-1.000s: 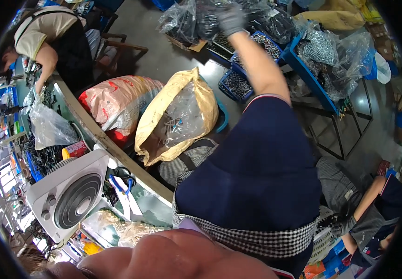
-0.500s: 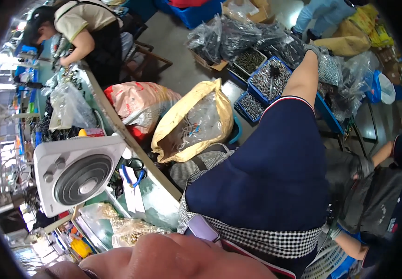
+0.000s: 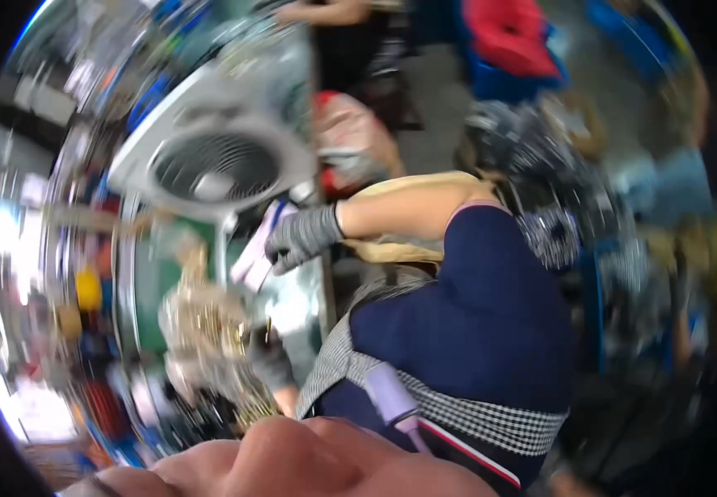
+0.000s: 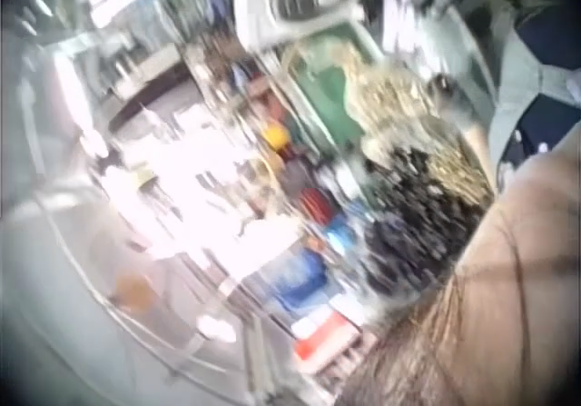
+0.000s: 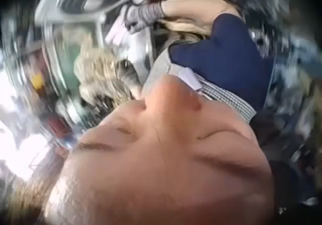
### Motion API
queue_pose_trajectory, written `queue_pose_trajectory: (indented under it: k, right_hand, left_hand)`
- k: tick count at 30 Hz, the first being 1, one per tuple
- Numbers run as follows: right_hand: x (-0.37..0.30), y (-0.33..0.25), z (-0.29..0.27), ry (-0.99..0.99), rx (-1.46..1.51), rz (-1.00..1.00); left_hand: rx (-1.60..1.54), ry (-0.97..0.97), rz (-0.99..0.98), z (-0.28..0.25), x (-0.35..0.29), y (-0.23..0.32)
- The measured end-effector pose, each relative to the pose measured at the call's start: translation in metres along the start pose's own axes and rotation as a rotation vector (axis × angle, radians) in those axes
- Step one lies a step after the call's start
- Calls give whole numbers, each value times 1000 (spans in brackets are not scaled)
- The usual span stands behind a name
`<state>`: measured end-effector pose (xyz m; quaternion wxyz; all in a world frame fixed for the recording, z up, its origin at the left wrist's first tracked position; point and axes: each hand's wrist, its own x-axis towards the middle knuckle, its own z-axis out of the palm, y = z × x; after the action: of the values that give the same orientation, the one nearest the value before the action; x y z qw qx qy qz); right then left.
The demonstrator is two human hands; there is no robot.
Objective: Assembling small metal components using a suspended power screwdriver on a factory production line.
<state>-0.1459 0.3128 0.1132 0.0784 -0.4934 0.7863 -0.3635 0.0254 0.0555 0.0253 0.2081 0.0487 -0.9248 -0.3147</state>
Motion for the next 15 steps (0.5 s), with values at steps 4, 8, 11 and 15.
queue_pose_trajectory:
  k: [4, 8, 11, 15]
  right_hand:
    - [77, -49, 70, -412, -53, -91]
    - [110, -60, 120, -550, -126, -305]
    - [128, -84, 134, -649, -111, -437]
    - [144, -90, 145, -800, 96, -434]
  left_hand:
    - [59, 128, 1, -31, 3, 42]
    - [82, 199, -238, -43, -38, 26]
    - [-11, 234, -361, -46, -66, 17]
    - [46, 278, -449, -42, -81, 15]
